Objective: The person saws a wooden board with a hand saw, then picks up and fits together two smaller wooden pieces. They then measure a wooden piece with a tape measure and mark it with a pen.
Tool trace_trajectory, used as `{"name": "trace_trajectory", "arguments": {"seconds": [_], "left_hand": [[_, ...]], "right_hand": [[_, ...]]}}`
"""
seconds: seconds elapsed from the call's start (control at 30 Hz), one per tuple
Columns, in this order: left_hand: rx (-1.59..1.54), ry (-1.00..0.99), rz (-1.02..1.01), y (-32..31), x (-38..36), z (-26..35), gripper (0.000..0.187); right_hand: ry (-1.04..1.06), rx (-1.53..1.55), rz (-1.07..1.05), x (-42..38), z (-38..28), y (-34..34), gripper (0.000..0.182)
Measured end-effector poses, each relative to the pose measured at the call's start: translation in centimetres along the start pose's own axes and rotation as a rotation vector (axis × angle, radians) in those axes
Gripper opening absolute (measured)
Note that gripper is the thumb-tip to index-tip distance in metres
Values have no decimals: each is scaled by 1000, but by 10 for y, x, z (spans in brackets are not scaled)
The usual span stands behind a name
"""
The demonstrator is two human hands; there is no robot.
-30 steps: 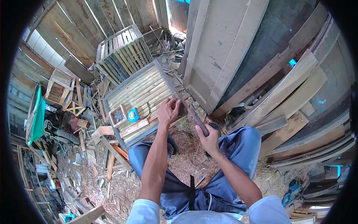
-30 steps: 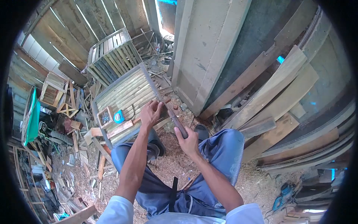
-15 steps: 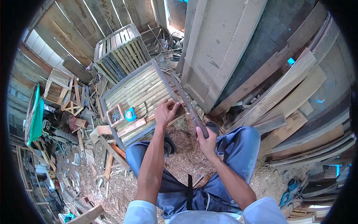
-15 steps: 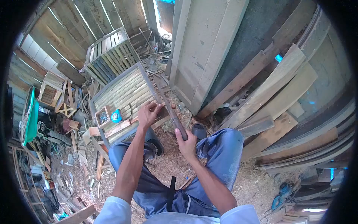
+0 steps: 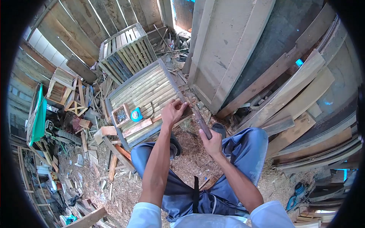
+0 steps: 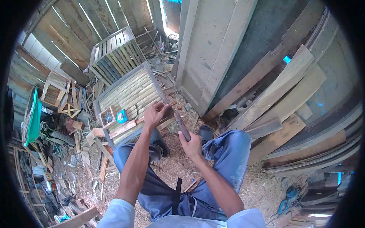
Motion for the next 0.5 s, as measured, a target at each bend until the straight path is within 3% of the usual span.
{"name": "trace_trajectory", "arguments": {"seconds": [0.5], "left_hand": [[19,62,-16,-7,6,-7,41]], "right_hand": [[188,-90,10,-3,-2,-8,29]]}}
Point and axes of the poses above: each hand's wrist, its own x-axis towards the middle knuckle, its own y-axis out of the back of the hand, z = x × y, the point moved 5 cm from there along x, towards the middle knuckle
